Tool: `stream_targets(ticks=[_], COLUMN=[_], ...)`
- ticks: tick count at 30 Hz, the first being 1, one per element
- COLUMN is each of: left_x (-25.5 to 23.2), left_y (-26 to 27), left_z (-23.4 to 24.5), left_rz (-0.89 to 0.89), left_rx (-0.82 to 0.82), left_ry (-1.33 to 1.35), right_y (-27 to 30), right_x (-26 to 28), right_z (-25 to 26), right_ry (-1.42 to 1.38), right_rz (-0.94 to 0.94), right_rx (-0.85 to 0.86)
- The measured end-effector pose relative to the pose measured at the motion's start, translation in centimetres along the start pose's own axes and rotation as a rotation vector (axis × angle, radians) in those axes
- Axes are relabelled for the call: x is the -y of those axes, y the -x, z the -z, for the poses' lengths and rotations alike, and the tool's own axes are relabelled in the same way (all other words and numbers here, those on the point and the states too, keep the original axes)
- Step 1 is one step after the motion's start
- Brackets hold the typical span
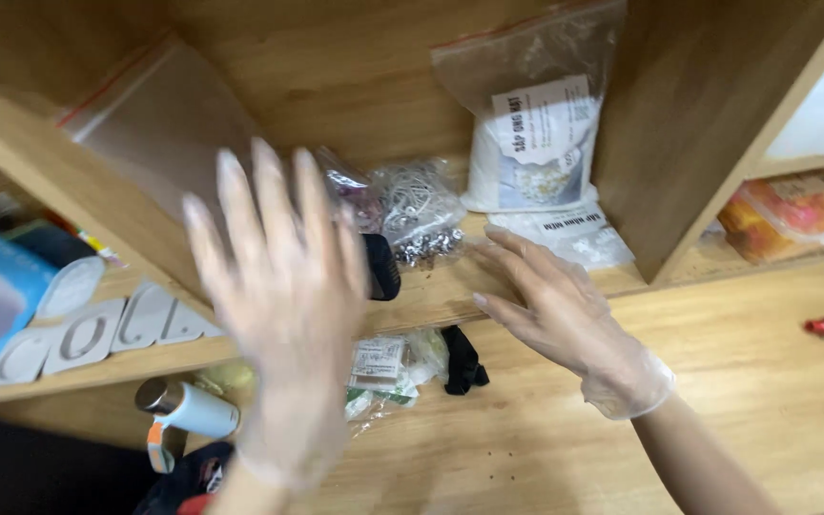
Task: Retrieving wax pellets from a shelf and melting them in a pot using a heat gun.
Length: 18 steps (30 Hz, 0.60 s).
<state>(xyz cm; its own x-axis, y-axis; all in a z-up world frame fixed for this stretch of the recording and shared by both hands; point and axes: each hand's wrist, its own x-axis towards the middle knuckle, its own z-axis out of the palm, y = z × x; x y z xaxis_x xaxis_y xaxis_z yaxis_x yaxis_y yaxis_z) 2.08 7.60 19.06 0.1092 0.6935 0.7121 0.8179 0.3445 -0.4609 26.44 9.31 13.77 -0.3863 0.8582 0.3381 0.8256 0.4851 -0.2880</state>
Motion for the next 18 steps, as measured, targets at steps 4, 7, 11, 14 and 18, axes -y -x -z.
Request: stream_targets(ticks=[4,7,11,14,18], left_x=[-2.2,-5.7,-12.2,-15.2,-18.9], left_y=[6.2,9.9,11.3,9.2,10.1], left_z=[2.9,2.6,2.5,5.1,9.6], left_rz=[-0.158,-0.545,-0.818,-0.762,-0.853], left_rx=[-0.486,-0.645,-0.505,-0.55,-0.433], left_ry=[0.693,0.775,1.357,1.592,1.75], right_y=[3.5,7.3,12.7,18.4,26.5], right_x=[0.0,-1.5,-4.1,-7.1,-11.2], right_z=[-0.8,-3.2,-4.1,-3.1,0.7], right_ry=[-0.241,-0.336,-0.449,-0.381,-0.295], right_rz=[-0.02,-0.052,-0.189,-0.284,-0.438], right_rx=[-0.268,-0.464,-0.637,-0.74,-0.821])
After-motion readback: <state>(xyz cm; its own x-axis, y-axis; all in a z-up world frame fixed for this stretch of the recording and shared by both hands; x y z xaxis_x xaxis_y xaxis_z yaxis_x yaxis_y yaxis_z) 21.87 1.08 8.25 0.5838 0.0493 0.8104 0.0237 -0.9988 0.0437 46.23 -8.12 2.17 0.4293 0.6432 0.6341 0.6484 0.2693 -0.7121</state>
